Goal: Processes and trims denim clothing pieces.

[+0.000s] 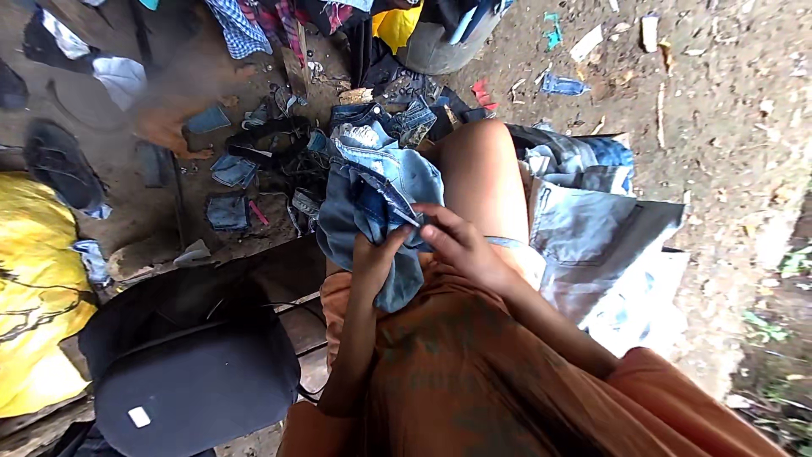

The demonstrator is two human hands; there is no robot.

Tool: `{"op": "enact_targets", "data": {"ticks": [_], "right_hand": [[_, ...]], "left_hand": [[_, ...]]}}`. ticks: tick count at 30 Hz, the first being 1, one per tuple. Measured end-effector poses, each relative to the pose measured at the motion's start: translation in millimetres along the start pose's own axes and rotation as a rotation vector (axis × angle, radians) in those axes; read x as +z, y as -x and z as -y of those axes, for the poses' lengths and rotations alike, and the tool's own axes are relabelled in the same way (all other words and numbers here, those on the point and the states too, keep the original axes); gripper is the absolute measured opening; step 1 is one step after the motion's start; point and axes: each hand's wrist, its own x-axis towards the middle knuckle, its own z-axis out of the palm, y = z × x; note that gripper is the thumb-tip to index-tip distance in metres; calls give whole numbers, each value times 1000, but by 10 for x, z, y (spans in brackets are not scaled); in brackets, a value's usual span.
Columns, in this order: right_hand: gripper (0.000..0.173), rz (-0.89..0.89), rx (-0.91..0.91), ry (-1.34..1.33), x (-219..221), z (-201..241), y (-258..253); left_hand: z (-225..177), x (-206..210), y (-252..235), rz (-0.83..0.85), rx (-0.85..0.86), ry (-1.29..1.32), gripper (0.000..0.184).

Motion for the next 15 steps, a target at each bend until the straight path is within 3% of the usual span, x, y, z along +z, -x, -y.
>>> {"op": "enact_targets", "data": {"ticks": [3,6,12,15], "right_hand": [[53,-179,-157,417,161,-80,156],[53,-260,-186,540,202,-207,220],[45,-318,-231,521,227,-216,201],[32,-271,-209,270,235,-151,38]], "left_hand": [[10,-29,17,5,8,0,12],[87,-59,21,36,13,91,10],[140,4,49,77,134,26,14],[128,96,55,65,148,-12,11]]}}
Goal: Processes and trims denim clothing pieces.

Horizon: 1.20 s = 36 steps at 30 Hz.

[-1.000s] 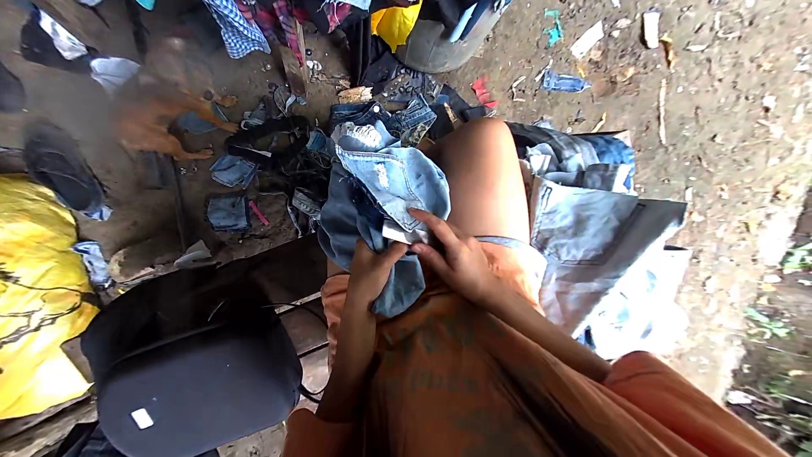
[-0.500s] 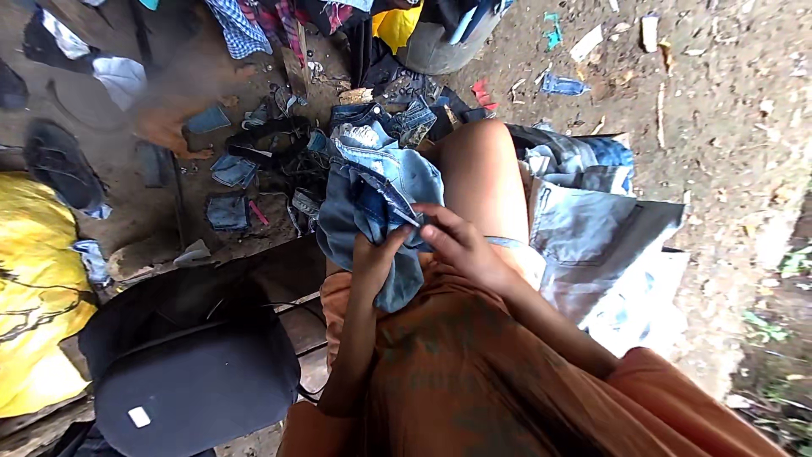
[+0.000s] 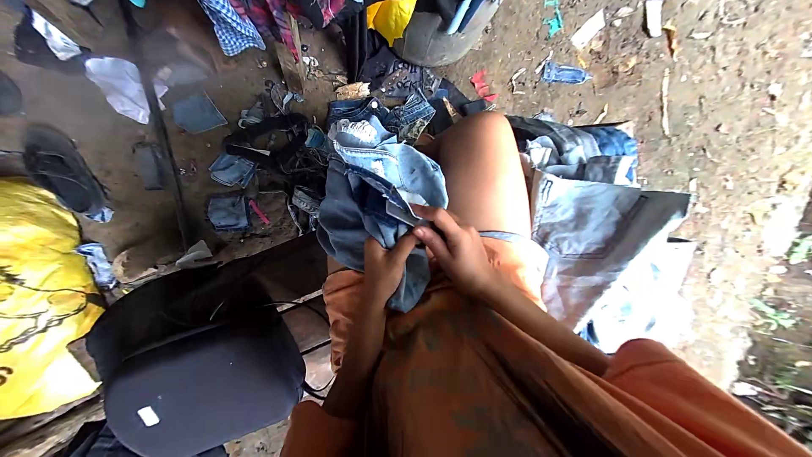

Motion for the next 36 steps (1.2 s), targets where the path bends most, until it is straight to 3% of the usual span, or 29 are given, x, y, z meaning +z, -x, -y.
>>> {"op": "enact_targets", "data": {"ticks": [3,6,8,15,18,22,28,30,32,34,36], "right_hand": [[19,194,306,-594,-153,13,-163],[23,457,528,-812,-386,70,-308],[25,492,485,-773,-439,126,-354],[29,333,291,-656,-363,168,-358],[29,206,94,-348,-326,122,-201],[46,83,-98,164,-265,28,91],[41,-12,-105,300,-180,-102,174],[36,12,-30,89,-168,-141,42],[23,109,198,-419,-190,-96,-79],[16,318,506,-824,-290,-46,-220],[20,525,697,-1057,-361,-148,-338]], "left_hand": [[-42,-20,-24,-29,-49,33,12],[-249,-47,26,-51,-168,91,27],[-372,-66,29,-39,-208,101,41],[-297,-161,-68,32,-176,88,30],[-234,-137,-73,3,-159,85,30],[-265,-76,-71,-25,-130,81,27],[-66,-142,-17,77,-70,-32,34],[6,-120,-78,76,-7,-55,36],[16,-96,-79,32,-14,-35,34],[-15,-86,-57,-24,-50,21,33],[-62,-80,-74,-44,-81,68,33]]}}
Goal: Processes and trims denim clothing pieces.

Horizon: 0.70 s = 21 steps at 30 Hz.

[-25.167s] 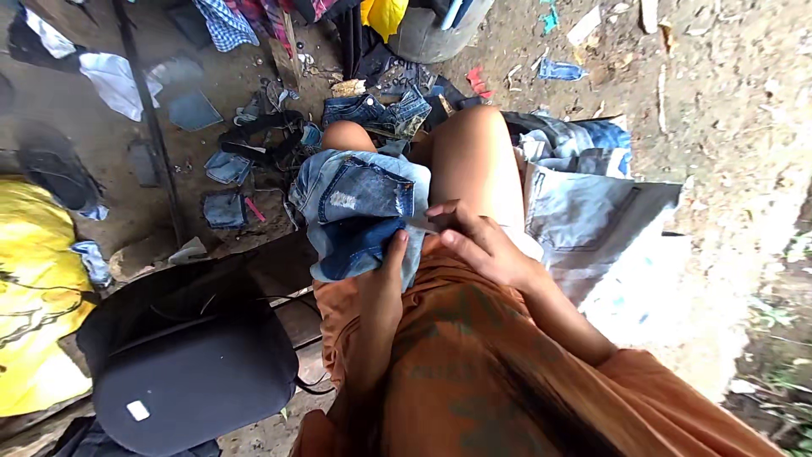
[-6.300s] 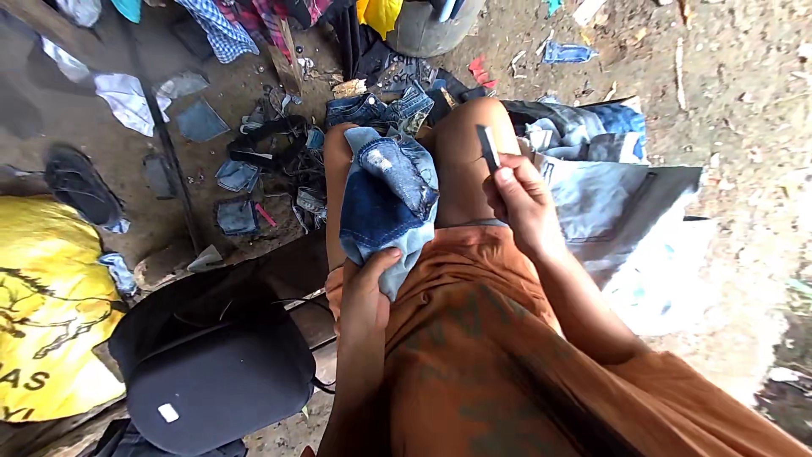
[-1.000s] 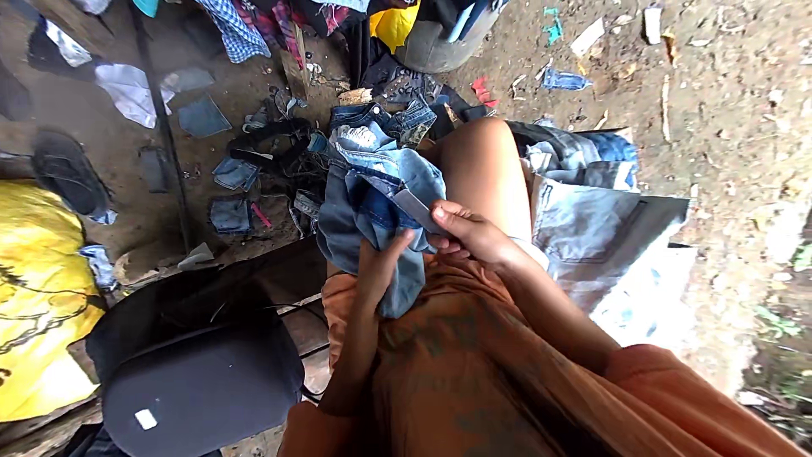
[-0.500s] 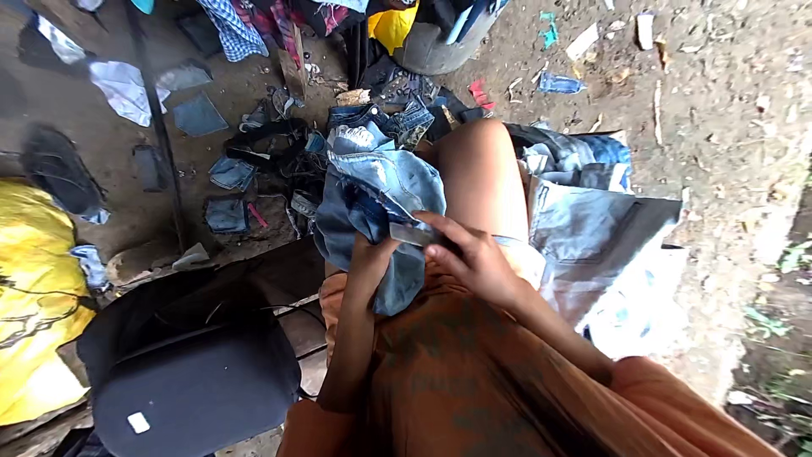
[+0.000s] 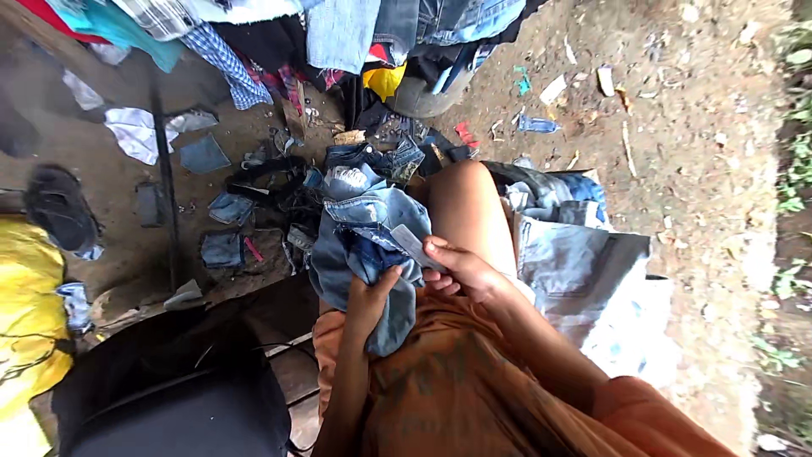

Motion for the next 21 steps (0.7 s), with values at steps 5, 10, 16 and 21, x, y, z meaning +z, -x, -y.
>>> {"op": "enact_targets", "data": {"ticks": [5,10,16,21], "right_hand": [[40,-204,-93,33,-18,-54,48],[55,-397,-557,892,140,-189,312],[35,-496,-497,777,95,-85,7],[39,-460,-464,495,-97,-45,73]], "left_hand": [[-69,20,-22,34,-83,-40,27],[-14,30,-27,32,-34,-61,32],[72,-10,50,84,51,-108,47],[5,17,-9,-6,-28,-32,38]]}}
